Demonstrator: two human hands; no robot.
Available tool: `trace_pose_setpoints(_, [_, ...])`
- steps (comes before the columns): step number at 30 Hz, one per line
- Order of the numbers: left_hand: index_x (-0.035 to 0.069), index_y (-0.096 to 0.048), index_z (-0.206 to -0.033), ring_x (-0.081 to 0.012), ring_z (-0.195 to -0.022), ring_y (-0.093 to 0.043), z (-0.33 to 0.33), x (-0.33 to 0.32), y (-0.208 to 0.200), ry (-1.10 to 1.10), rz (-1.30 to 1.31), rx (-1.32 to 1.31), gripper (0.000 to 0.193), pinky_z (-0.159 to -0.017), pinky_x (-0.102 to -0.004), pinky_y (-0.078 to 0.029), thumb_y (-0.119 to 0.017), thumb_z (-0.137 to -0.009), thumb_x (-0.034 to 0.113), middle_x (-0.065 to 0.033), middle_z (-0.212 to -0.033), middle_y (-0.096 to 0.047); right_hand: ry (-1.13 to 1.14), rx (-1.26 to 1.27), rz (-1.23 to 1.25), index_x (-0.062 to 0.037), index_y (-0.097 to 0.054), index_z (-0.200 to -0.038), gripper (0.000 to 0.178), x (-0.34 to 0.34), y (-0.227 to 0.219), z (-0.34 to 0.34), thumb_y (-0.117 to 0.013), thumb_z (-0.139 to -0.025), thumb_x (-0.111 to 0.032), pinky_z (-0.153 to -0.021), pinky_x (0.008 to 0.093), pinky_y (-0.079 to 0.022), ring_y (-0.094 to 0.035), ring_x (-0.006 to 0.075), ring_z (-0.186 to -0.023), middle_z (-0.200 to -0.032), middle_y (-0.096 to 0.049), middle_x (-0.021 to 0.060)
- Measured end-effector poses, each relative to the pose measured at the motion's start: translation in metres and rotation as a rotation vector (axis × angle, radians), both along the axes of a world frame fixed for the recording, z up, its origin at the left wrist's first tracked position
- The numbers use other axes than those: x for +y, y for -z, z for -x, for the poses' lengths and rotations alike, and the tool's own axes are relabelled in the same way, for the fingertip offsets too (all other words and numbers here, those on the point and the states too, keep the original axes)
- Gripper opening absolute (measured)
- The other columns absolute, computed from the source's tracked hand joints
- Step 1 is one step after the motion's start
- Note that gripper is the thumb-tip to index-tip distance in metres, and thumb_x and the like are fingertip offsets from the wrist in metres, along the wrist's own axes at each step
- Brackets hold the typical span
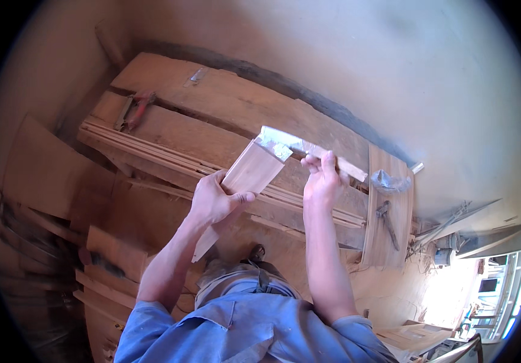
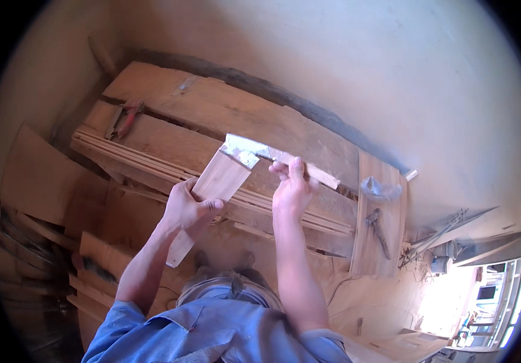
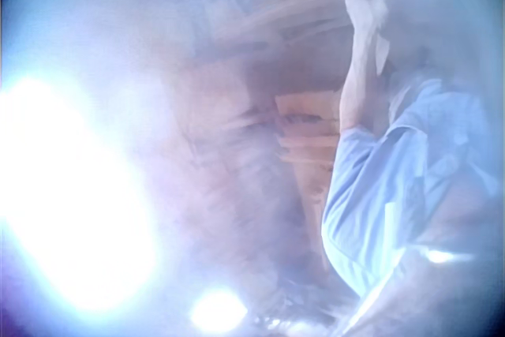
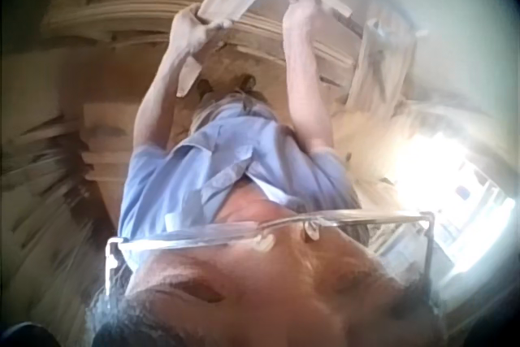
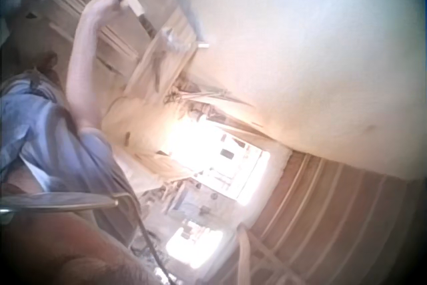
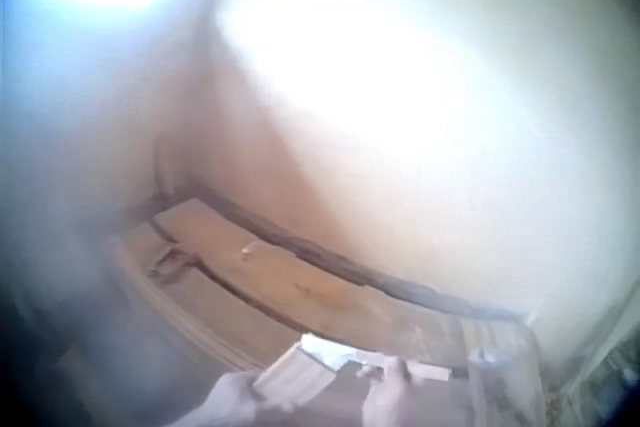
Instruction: The person applies glue to wooden pieces and uses a hammer to join them together. They assemble a curved wooden frame and attach a flat wooden panel to it, creating a larger furniture component.
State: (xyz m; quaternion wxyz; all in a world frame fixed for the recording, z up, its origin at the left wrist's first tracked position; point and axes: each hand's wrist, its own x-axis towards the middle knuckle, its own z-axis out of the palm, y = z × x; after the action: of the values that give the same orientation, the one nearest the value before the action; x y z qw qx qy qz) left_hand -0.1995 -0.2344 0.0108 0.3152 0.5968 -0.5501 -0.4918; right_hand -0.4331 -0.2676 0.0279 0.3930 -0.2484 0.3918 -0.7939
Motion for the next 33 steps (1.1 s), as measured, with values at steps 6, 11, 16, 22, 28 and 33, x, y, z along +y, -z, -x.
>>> trace_pose_setpoints(6, [-0.001,-0.072,-0.107,-0.0211,-0.086,-0.073,-0.011,0.002,0.012,-0.012,-0.027,0.081,0.061,-0.081,-0.0337,-0.055,-0.095,-0.064,0.035,-0.0132,-0.092,-0.076,-0.089,-0.096,-0.014,0.0013,-0.061,-0.099,0.013,0.01,-0.014,-0.008,-0.063,-0.098,-0.012,-0.065,0.0435,-0.058,-0.07,0.0271,-0.072,-0.086,-0.069,0.0149])
trace_pose_setpoints(11, [-0.002,-0.071,-0.106,-0.0217,-0.085,-0.073,-0.017,0.007,0.008,-0.067,-0.006,0.125,0.06,-0.08,-0.0341,-0.055,-0.094,-0.065,0.035,-0.0137,-0.092,-0.076,0.015,-0.173,-0.143,-0.0044,-0.063,-0.103,0.01,0.033,0.039,0.018,-0.064,-0.098,-0.013,-0.067,0.0416,-0.058,-0.07,0.0241,-0.074,-0.09,-0.07,0.0108])
trace_pose_setpoints(16, [0.001,-0.068,-0.096,-0.0301,-0.078,-0.071,-0.031,0.018,0.004,-0.105,0.272,-0.133,0.042,-0.073,-0.0382,-0.056,-0.088,-0.071,0.028,-0.0143,-0.083,-0.072,0.064,-0.152,-0.074,-0.0041,-0.063,-0.108,0.016,0.054,0.021,0.031,-0.063,-0.099,-0.017,-0.078,0.0402,-0.057,-0.069,0.0242,-0.086,-0.098,-0.07,0.0119])
trace_pose_setpoints(22, [0.006,-0.066,-0.108,-0.0306,-0.084,-0.061,-0.039,0.008,0.002,0.081,0.925,-0.493,0.043,-0.072,-0.0429,-0.049,-0.076,-0.066,0.009,-0.0095,-0.089,-0.063,-0.303,-0.073,0.293,-0.0037,-0.068,-0.112,0.019,0.039,-0.017,-0.02,-0.064,-0.097,-0.016,-0.089,0.0459,-0.057,-0.07,0.0305,-0.098,-0.112,-0.069,0.0168])
trace_pose_setpoints(28, [0.01,-0.06,-0.128,-0.0323,-0.104,-0.054,-0.042,-0.012,-0.014,0.109,1.155,-0.479,0.074,-0.094,-0.0495,-0.042,-0.073,-0.056,0.005,-0.013,-0.117,-0.056,-0.453,-0.059,0.317,-0.0071,-0.071,-0.1,0.023,0.054,-0.019,-0.034,-0.064,-0.08,0.0,-0.08,0.0389,-0.053,-0.064,0.0302,-0.105,-0.123,-0.066,0.0186])
trace_pose_setpoints(33, [0.014,-0.062,-0.128,-0.0327,-0.114,-0.053,-0.043,-0.021,-0.019,0.142,1.126,-0.517,0.073,-0.103,-0.0512,-0.039,-0.075,-0.056,0.005,-0.0106,-0.121,-0.056,-0.353,0.079,0.232,-0.0089,-0.065,-0.086,0.016,0.068,-0.013,-0.039,-0.067,-0.072,0.0,-0.08,0.0392,-0.052,-0.064,0.0279,-0.102,-0.117,-0.067,0.0187])
